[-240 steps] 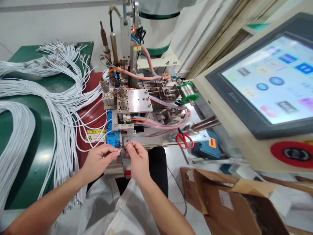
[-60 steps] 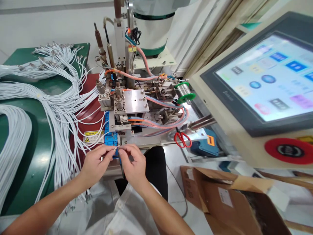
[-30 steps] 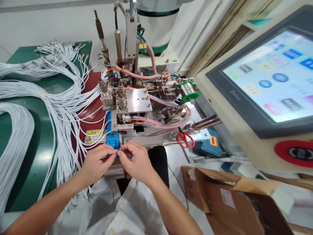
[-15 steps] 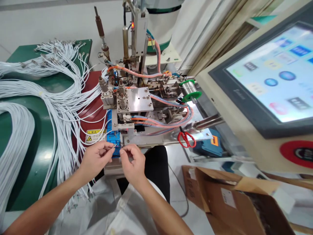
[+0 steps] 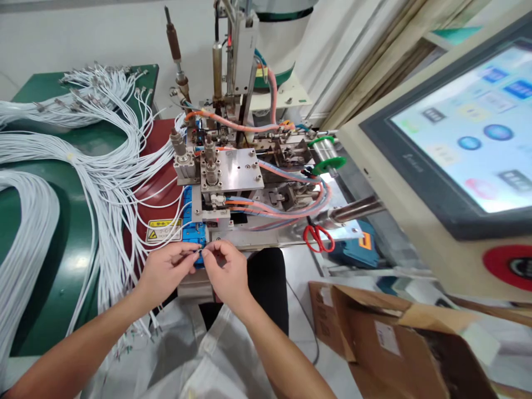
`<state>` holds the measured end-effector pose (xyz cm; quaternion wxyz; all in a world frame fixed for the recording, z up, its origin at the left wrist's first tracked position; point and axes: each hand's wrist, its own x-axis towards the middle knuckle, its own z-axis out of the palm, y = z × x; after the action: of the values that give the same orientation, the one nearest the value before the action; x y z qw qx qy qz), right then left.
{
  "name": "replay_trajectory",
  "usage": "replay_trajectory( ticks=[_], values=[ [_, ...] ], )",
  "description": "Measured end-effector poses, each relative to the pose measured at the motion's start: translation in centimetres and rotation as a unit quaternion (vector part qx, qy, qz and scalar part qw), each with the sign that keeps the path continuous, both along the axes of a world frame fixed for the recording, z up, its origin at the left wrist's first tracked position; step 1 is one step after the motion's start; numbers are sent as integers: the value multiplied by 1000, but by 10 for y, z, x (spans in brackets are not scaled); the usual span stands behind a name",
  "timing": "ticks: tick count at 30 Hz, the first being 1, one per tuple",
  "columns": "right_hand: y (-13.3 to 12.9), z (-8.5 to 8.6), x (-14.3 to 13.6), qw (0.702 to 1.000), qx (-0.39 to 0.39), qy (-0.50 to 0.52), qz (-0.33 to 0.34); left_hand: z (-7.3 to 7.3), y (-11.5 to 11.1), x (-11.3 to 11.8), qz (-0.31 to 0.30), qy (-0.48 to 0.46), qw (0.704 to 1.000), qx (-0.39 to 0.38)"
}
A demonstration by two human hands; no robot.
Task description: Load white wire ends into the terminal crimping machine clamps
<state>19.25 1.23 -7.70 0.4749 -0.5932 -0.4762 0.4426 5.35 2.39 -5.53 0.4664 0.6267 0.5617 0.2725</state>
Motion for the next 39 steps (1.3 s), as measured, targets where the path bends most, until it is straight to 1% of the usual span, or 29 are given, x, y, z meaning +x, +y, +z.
replay_trajectory(
  ticks=[2,3,6,8,10,15,19,22,24,27,30,34,36,39],
  values=[
    [2,-2,3,998,29,-57,7,5,4,-5,-36,53,998,21],
    [3,-5,4,997,31,-65,7,9,7,-8,-56,86,994,39],
    [6,-14,6,999,-6,-38,9,15,15,-17,-103,179,973,98],
    [8,-19,5,999,-30,-28,16,15,18,-20,-118,215,962,123],
    [8,-23,4,998,-44,-29,21,13,19,-21,-124,232,956,133],
    [12,-28,5,997,-74,10,32,5,18,-20,-121,249,948,159],
    [18,-30,7,993,-95,46,54,4,19,-18,-117,256,944,171],
    [20,-30,7,990,-107,55,70,3,19,-17,-119,262,942,174],
    [21,-31,9,990,-111,36,83,1,20,-18,-123,261,941,179],
    [21,-30,15,990,-98,-24,100,-1,21,-19,-122,250,943,183],
    [22,-29,19,989,-42,-112,92,-3,22,-21,-123,239,945,188],
    [24,-30,11,970,27,-222,96,-5,22,-22,-130,239,939,210],
    [23,-34,4,967,43,-237,86,-5,22,-22,-130,239,937,220],
    [22,-41,-3,978,38,-198,59,-5,19,-21,-128,248,934,222]
  ],
)
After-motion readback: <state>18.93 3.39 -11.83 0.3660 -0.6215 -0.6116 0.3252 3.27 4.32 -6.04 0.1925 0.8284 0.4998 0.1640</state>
